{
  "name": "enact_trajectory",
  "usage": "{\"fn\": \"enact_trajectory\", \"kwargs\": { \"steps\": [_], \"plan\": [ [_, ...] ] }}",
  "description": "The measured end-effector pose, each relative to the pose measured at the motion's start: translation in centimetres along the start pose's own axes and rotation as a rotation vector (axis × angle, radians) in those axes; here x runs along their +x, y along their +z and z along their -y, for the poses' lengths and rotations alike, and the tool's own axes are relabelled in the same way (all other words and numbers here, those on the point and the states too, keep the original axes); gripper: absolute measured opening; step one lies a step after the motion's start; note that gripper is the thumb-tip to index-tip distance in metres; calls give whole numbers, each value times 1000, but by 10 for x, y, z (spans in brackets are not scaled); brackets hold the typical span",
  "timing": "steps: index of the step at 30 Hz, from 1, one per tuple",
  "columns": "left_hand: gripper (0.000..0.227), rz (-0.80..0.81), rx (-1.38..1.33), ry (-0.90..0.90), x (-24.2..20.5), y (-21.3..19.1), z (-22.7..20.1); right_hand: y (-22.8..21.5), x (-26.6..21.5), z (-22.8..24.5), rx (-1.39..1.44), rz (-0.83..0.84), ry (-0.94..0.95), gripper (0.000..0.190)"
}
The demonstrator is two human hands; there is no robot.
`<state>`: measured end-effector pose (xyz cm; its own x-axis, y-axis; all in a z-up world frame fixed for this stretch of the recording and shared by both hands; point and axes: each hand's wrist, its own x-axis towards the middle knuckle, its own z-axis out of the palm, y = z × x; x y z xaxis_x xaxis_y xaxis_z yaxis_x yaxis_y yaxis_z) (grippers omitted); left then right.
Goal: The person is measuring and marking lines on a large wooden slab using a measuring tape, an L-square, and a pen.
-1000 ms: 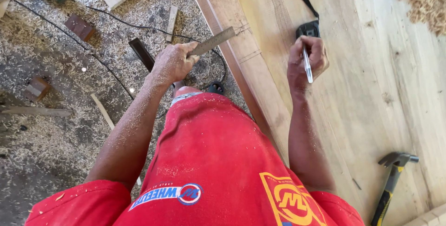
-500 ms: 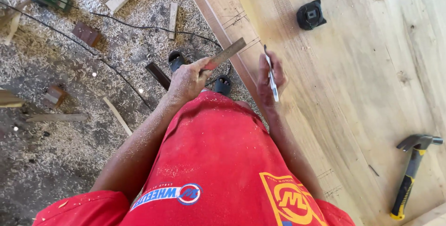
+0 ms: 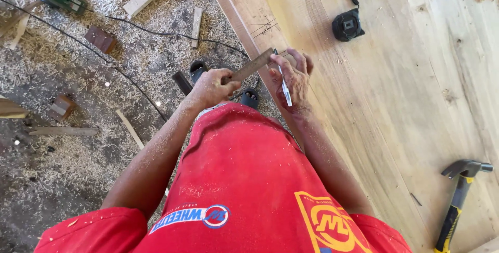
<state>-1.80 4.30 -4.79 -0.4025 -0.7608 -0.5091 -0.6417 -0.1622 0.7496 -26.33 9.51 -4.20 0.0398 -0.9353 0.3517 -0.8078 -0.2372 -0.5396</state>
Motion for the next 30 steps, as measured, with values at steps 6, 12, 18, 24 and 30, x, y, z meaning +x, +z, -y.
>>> {"fn": "enact_trajectory", "kwargs": {
  "steps": [6,12,18,24,30],
  "plan": [
    [33,222,-434,-49,52,12,-9,2,0,-5,-22,1,15,37],
    [19,353,-491,-67,74,13,-25,6,-9,-16,190,-97,196,32],
    [17,262,-398,-34,67,14,-22,-29,-41,-30,434,-379,435,31],
    [19,151,-284,27,58,13,-29,-42,-74,-37,258,-402,499,35],
    [19,91,-217,41,54,14,-44,-40,-71,-36,201,-405,504,36]
  ]
}}
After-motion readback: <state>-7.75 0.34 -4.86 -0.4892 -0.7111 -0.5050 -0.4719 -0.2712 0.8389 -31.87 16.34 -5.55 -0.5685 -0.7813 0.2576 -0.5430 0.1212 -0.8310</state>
